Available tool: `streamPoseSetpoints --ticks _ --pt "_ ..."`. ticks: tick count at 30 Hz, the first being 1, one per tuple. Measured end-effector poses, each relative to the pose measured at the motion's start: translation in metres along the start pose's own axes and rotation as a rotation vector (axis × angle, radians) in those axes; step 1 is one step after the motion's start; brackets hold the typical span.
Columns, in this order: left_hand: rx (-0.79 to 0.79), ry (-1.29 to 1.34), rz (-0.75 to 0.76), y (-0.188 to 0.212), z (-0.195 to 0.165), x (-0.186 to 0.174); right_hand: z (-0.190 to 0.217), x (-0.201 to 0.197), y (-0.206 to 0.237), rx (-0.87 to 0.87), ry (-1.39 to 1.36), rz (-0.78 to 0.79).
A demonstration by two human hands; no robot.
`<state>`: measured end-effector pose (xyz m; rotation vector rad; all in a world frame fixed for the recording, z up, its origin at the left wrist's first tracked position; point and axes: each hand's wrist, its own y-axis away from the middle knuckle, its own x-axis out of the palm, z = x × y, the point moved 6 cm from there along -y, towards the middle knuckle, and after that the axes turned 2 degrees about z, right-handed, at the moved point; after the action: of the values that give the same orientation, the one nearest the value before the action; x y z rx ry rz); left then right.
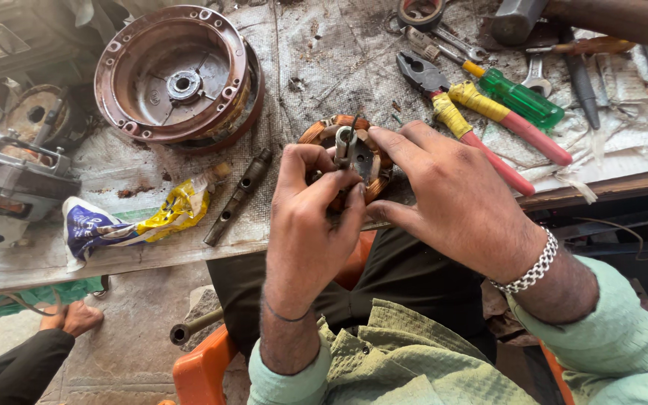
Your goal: The person manipulates a small cylindrical electrical component with copper windings, repeatedly adjusting and inspecting the wires and central shaft. The hands rotate the component and tuck wires into slots while other tools and parts remain on the workbench.
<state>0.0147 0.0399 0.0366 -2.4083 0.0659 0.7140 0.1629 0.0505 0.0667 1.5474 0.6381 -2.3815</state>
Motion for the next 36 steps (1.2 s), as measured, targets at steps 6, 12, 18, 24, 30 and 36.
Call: streamPoseSetpoints --ticks 6,12,18,24,30,36 --pt "0.051 0.061 0.031 -0.001 0.005 -0.016 -0.005 -0.002 0.0 -0.036 -0.059 -0.062" --pt "0.076 0.081 0.066 0.0 0.011 -0.018 -0.001 0.006 -0.002 -0.134 -0.157 0.027" --pt "-0.012 0.053 0.091 0.002 0.018 -0.012 0.0 0.008 -0.003 -0.127 -0.243 0.009" --pt "-0.018 0.064 0.042 0.002 0.019 -0.014 -0.005 0.014 -0.003 -0.04 -0.255 -0.067" --pt "-0.04 0.099 0.023 0.002 0.024 -0.015 -0.005 0.013 -0.004 -0.049 -0.225 -0.102" --pt "0.037 0.107 -0.034 0.004 0.022 -0.015 0.0 0.011 -0.003 -0.016 -0.102 -0.134"
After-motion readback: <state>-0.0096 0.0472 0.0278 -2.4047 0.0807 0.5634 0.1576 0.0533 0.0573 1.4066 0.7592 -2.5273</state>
